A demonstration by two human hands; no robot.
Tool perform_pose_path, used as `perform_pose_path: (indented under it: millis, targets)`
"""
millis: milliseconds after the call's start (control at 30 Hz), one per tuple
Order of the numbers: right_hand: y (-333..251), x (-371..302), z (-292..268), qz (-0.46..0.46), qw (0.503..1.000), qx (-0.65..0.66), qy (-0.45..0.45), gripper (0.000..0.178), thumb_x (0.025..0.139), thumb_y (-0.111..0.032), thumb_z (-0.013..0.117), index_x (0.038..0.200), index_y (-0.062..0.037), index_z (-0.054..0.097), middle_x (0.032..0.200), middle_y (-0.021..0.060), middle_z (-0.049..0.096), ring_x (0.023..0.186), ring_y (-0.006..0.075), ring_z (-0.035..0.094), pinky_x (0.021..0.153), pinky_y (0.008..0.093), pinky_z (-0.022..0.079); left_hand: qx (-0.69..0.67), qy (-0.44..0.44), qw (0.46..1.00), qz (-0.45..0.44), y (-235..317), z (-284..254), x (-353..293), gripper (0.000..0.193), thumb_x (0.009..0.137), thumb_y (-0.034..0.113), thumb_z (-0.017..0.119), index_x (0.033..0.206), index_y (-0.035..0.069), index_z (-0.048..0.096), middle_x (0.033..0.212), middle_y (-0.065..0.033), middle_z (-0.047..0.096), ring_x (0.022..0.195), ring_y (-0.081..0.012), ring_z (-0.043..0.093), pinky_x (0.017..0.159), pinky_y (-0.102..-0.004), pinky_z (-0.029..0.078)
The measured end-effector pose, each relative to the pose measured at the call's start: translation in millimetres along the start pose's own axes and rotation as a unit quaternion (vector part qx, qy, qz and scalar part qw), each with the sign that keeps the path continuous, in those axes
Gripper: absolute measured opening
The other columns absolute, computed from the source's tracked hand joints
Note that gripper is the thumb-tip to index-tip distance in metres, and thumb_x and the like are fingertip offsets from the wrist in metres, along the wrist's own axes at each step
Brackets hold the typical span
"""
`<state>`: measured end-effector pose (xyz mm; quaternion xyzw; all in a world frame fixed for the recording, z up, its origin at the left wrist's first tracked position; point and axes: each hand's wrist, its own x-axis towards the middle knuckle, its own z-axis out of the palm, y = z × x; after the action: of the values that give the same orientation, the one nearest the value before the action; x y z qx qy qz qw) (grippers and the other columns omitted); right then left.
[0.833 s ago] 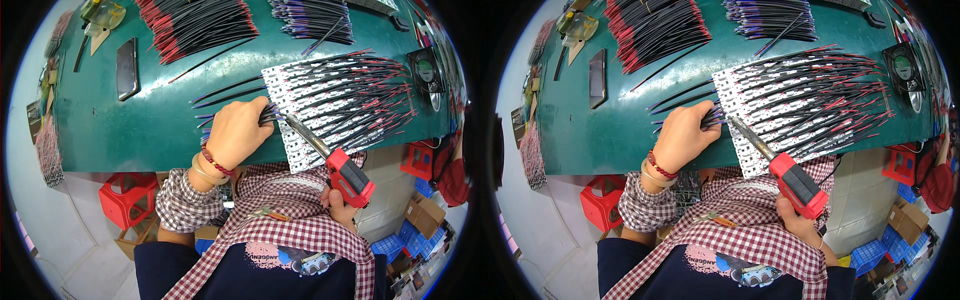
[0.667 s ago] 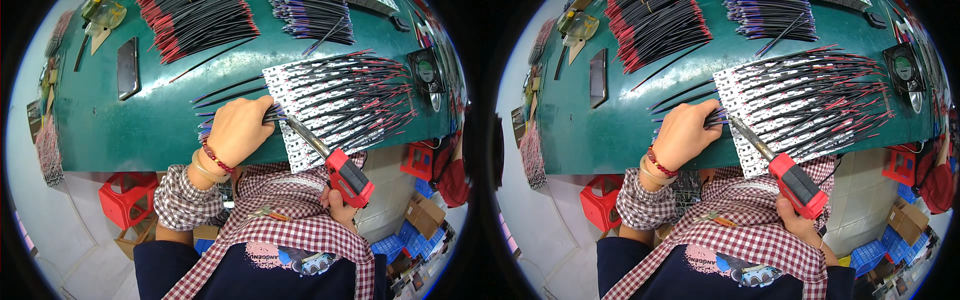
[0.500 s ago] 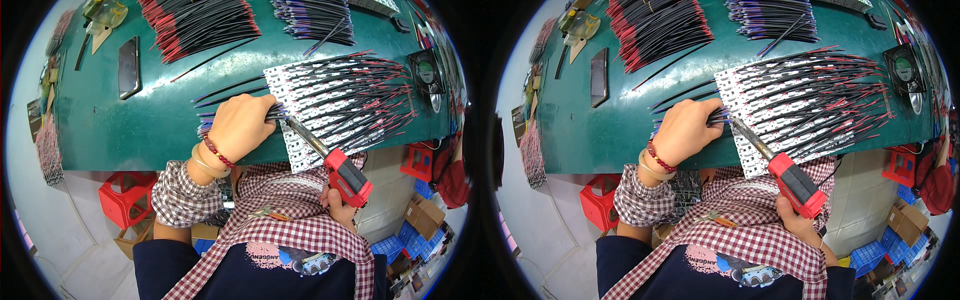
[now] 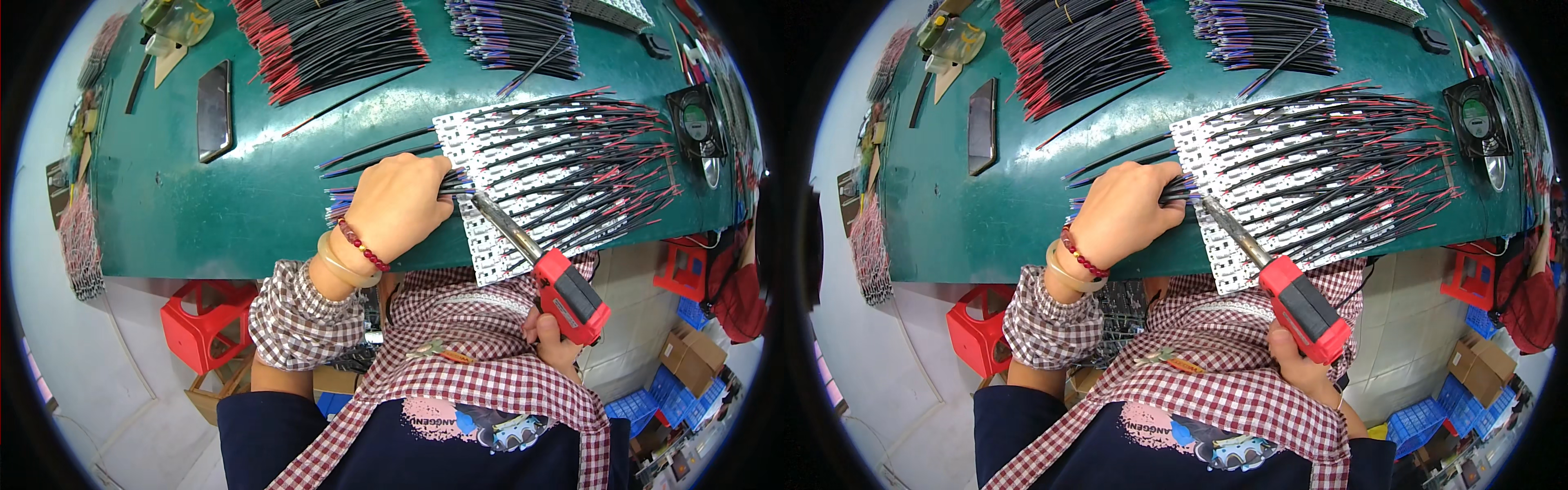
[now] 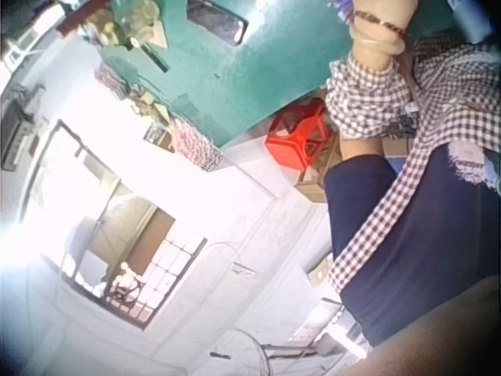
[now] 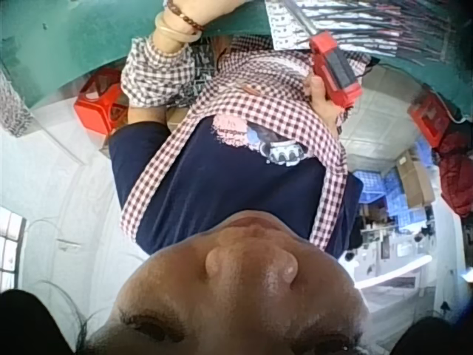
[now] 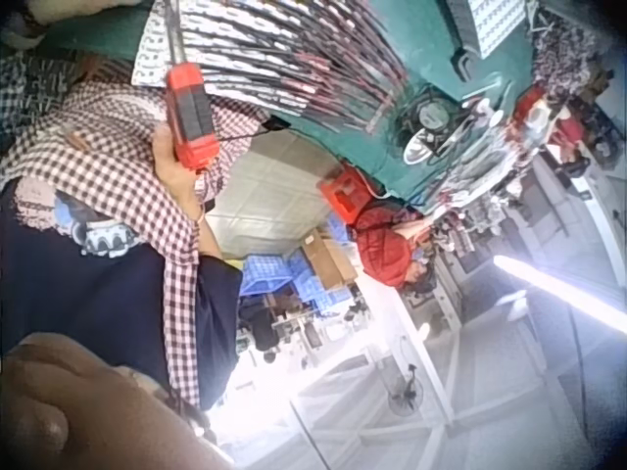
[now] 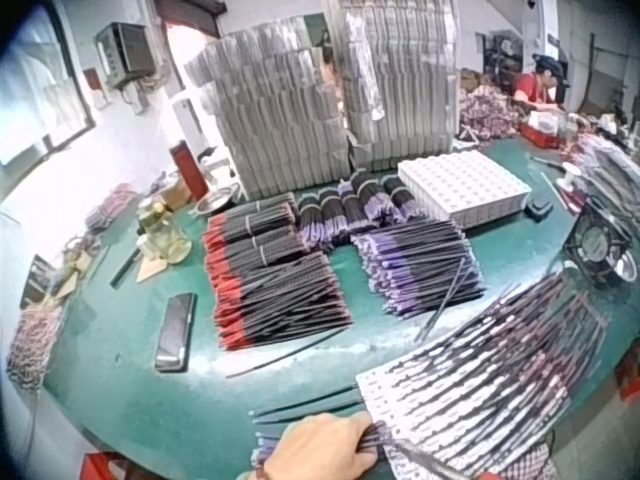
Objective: The person aligns bundles of wires onto an electronic panel and solders them in place using a handheld soldering tool.
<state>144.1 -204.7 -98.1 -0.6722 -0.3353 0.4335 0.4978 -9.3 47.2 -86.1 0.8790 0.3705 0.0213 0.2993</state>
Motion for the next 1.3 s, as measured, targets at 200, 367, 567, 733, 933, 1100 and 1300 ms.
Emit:
perform_pose_path:
  millis: [200,367,567,733,933,1100,1300]
  targets:
    - [5.2,-2.8,-2.2,-0.019,1.000,0.019,-0.005,0.037,0.093,-0.030,0.060,0.097,0.0066,0.054,0.065,0.0115,0.057,0.050,0.0133,0.051,0.046,0.0259,0.041,-0.005,0.010,1.000,0.002,-3.4,4.0,-0.2,0.018,0.073,0.013,0.065,0.088,0.004,0.064,0.071,-0.0194,0.063,0.071,-0.0391,0.061,0.065,-0.0461,0.049]
    - [9.6,-3.4,-1.2,-0.030,1.000,-0.004,0.005,0.036,0.093,-0.029,0.059,0.096,0.0067,0.054,0.064,0.0114,0.057,0.050,0.0136,0.051,0.046,0.0259,0.042,-0.015,0.022,1.000,-0.005,-3.2,8.0,-3.6,0.019,0.072,0.013,0.065,0.089,0.004,0.064,0.071,-0.0190,0.063,0.070,-0.0384,0.061,0.065,-0.0462,0.049]
    - [-1.2,-4.4,-4.9,0.017,0.998,0.054,-0.041,0.013,0.091,-0.012,0.061,0.088,0.0005,0.060,0.074,0.0040,0.059,0.063,0.0113,0.054,0.058,0.0264,0.043,0.003,0.044,0.999,-0.011,1.0,12.2,-5.8,0.015,0.072,0.012,0.064,0.081,0.002,0.057,0.068,-0.0190,0.062,0.069,-0.0390,0.061,0.064,-0.0473,0.048]
    - [-2.5,-5.6,-0.7,0.025,0.997,0.073,-0.008,0.013,0.091,-0.012,0.061,0.086,0.0005,0.060,0.074,0.0046,0.059,0.062,0.0112,0.053,0.056,0.0263,0.043,0.010,0.038,0.999,-0.016,3.2,9.5,-6.1,0.017,0.072,0.013,0.064,0.078,0.001,0.054,0.068,-0.0196,0.061,0.070,-0.0391,0.061,0.063,-0.0480,0.047]
    - [5.7,-7.5,-3.5,-0.011,0.995,0.097,-0.024,0.024,0.092,-0.019,0.060,0.101,0.0032,0.056,0.071,0.0065,0.058,0.059,0.0116,0.053,0.053,0.0261,0.043,0.009,0.036,0.999,-0.021,3.7,10.7,-6.7,0.016,0.072,0.012,0.064,0.079,0.001,0.054,0.068,-0.0198,0.061,0.070,-0.0394,0.060,0.063,-0.0485,0.047]
    - [-0.6,-7.1,0.3,-0.006,0.998,0.064,0.027,0.045,0.092,-0.035,0.059,0.103,0.0079,0.051,0.063,0.0104,0.055,0.049,0.0133,0.048,0.046,0.0273,0.040,0.007,0.038,0.999,-0.021,4.1,11.6,-7.3,0.016,0.072,0.012,0.064,0.079,0.001,0.054,0.068,-0.0200,0.061,0.070,-0.0396,0.060,0.063,-0.0485,0.047]
    - [1.5,-6.1,-2.1,-0.016,0.998,0.056,0.011,0.042,0.093,-0.032,0.060,0.105,0.0071,0.050,0.064,0.0104,0.055,0.050,0.0128,0.049,0.047,0.0272,0.041,0.012,0.039,0.999,-0.030,3.8,12.6,-8.1,0.016,0.072,0.012,0.064,0.079,0.001,0.054,0.068,-0.0200,0.061,0.070,-0.0397,0.060,0.063,-0.0486,0.047]
